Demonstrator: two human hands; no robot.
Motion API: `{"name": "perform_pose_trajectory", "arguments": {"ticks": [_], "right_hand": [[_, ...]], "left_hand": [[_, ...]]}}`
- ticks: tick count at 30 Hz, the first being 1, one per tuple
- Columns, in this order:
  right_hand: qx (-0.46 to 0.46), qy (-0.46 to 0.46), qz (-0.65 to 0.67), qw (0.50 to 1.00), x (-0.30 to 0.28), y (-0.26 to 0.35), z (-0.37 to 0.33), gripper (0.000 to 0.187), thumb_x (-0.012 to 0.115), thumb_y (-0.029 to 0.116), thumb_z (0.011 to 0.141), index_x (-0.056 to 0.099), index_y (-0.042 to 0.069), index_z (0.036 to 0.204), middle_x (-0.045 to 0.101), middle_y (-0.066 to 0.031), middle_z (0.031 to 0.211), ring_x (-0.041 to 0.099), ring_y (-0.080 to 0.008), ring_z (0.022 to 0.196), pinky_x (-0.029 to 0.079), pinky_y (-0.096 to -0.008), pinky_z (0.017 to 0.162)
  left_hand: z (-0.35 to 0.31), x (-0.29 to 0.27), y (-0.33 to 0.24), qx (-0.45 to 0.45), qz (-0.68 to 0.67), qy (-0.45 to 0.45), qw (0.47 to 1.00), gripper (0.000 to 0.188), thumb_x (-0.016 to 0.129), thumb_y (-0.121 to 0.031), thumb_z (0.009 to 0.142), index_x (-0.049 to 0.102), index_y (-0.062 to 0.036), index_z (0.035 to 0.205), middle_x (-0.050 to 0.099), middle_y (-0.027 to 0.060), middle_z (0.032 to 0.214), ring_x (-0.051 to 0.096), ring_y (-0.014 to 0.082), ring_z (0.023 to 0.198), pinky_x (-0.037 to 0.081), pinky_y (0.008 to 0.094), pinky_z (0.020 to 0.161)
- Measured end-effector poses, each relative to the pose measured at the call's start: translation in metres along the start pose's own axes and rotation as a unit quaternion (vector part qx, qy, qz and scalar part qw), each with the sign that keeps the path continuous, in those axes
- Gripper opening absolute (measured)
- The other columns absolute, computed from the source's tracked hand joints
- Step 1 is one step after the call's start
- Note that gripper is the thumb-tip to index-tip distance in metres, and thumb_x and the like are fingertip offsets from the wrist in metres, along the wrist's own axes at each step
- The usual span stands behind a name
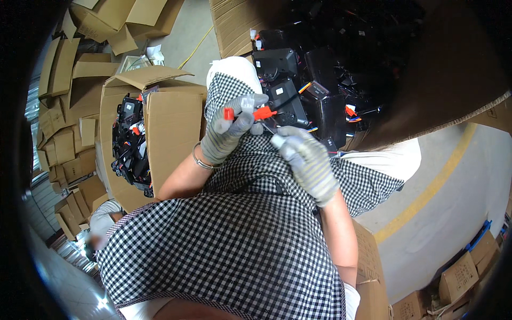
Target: The person tests digital meter units by taking them from a large box, plugging in their wire connectors to power on the display screens, disconnecting the plugs, and placing the tested units into an adjacent cardboard box.
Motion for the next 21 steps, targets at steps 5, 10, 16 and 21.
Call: {"name": "perform_pose_trajectory", "arguments": {"ticks": [5,10,16,21], "right_hand": [[0.193,-0.031,0.292,0.936,0.000,0.016,-0.002,0.035,0.053,0.033,0.092,0.065,0.000,0.090,0.052,0.0023,0.065,0.043,-0.0038,0.057,0.035,-0.0198,0.054],[0.253,-0.052,0.342,0.904,0.010,0.002,-0.006,0.038,0.051,0.034,0.092,0.064,-0.001,0.082,0.044,0.0025,0.052,0.035,-0.0032,0.045,0.025,-0.0194,0.044],[0.283,-0.012,0.356,0.891,0.022,-0.011,-0.017,0.041,0.051,0.034,0.092,0.062,0.000,0.072,0.047,0.0006,0.052,0.038,-0.0054,0.043,0.027,-0.0205,0.041],[0.183,-0.003,0.314,0.932,0.026,-0.015,-0.017,0.038,0.051,0.036,0.092,0.061,0.003,0.077,0.045,0.0022,0.055,0.038,-0.0053,0.048,0.028,-0.0208,0.044]], "left_hand": [[0.000,0.002,-0.009,0.135,0.072,0.026,0.988,0.045,0.052,-0.041,0.090,0.057,-0.0058,0.119,0.062,0.0047,0.076,0.059,0.0139,0.066,0.048,0.0262,0.065],[-0.005,0.015,-0.022,0.293,0.303,0.041,0.906,0.065,0.044,-0.058,0.081,0.059,-0.0039,0.115,0.061,0.0076,0.072,0.059,0.0235,0.061,0.045,0.0319,0.058],[-0.010,0.032,-0.020,0.327,0.401,0.075,0.852,0.058,0.048,-0.053,0.079,0.061,-0.0053,0.110,0.055,0.0075,0.063,0.054,0.0267,0.055,0.041,0.0361,0.051],[-0.007,0.036,-0.027,0.289,0.485,0.089,0.821,0.036,0.058,-0.015,0.072,0.063,-0.0105,0.108,0.062,0.0054,0.069,0.058,0.0230,0.060,0.043,0.0340,0.054]]}}
Point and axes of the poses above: each hand's wrist, its own z-axis towards the middle knuckle, its own x-axis out of the palm, y = z × x, the point moved 6 cm from there along z, towards the middle knuckle
